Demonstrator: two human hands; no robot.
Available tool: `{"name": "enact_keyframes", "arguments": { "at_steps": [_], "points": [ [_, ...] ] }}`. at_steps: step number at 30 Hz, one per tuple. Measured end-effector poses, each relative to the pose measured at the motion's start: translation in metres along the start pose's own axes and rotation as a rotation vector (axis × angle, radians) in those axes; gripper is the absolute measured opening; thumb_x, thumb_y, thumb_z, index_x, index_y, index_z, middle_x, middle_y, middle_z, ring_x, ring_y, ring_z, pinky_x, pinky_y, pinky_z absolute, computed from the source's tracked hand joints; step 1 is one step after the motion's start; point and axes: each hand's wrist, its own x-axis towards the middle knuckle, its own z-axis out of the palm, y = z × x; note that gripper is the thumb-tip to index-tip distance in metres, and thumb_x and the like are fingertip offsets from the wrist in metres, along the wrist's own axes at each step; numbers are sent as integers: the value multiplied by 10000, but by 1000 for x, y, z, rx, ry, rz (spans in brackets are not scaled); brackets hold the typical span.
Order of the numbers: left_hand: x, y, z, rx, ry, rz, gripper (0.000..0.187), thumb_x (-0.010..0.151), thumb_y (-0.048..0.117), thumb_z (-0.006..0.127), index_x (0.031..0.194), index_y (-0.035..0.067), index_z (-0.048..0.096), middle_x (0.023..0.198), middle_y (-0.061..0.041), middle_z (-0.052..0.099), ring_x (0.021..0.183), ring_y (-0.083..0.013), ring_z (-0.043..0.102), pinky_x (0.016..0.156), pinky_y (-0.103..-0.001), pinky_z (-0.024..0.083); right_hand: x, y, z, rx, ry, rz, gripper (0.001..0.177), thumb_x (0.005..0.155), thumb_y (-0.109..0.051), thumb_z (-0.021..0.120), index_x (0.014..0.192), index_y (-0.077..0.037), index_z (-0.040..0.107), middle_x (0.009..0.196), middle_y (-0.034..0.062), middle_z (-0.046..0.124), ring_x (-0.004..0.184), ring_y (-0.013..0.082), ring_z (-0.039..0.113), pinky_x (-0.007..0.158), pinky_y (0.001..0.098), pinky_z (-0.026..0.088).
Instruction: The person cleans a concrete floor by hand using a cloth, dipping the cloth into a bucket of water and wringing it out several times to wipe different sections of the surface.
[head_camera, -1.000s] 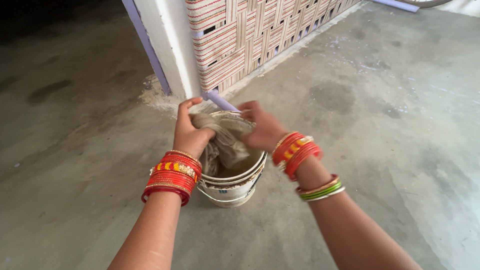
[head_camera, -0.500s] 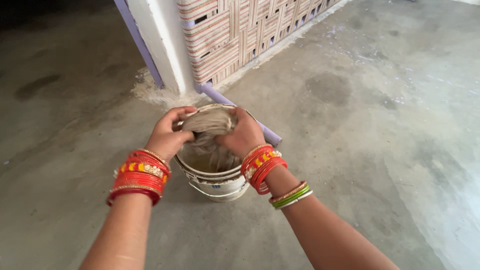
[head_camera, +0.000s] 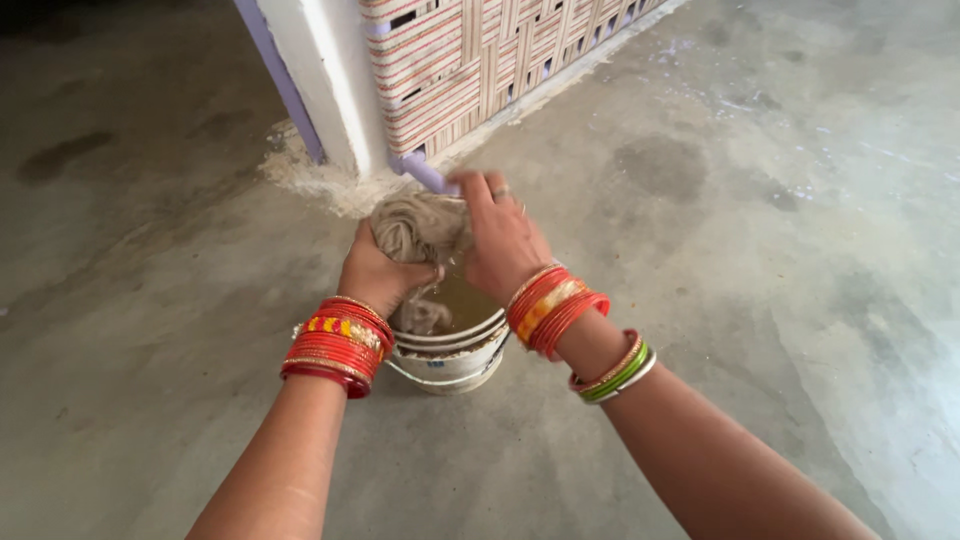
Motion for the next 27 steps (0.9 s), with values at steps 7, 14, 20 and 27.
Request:
{"name": "enact_keyframes", "arguments": {
  "at_steps": [7,14,20,27],
  "points": [
    [-4,-6,-7,52,-276,-168,499,609,71,839,1092,28,718,1027,-67,773,954,-189,744,850,-343,605,-8,-28,-10,-728,-35,-608,847,791,-109,683,1525,-390,366,1618,123,340,1265,383,611,986,438,566],
    [-15,11,15,287,-265,-116,617,562,102,881,1142,38,681,1046,-124,770,981,-249,741,862,-362,583,-9,-17,1,-787,-128,-386,598,897,-174,648,1463,-277,487,1231,104,666,863,307,735,648,409,608],
    [-23,29,34,811,-126,-176,667,625,238,920,1208,71,642,1067,-218,740,1017,-378,707,902,-456,570,-4,-18,5,-748,-261,-167,391,841,-220,738,1184,-140,568,965,116,719,829,311,745,641,437,595],
    [-30,28,40,977,-96,-101,358,791,175,794,1122,119,672,1055,-174,730,1008,-376,704,868,-511,574,-2,-24,14,-681,-353,165,510,784,-236,797,1218,-117,557,932,143,755,920,342,726,761,474,586]
  ]
}}
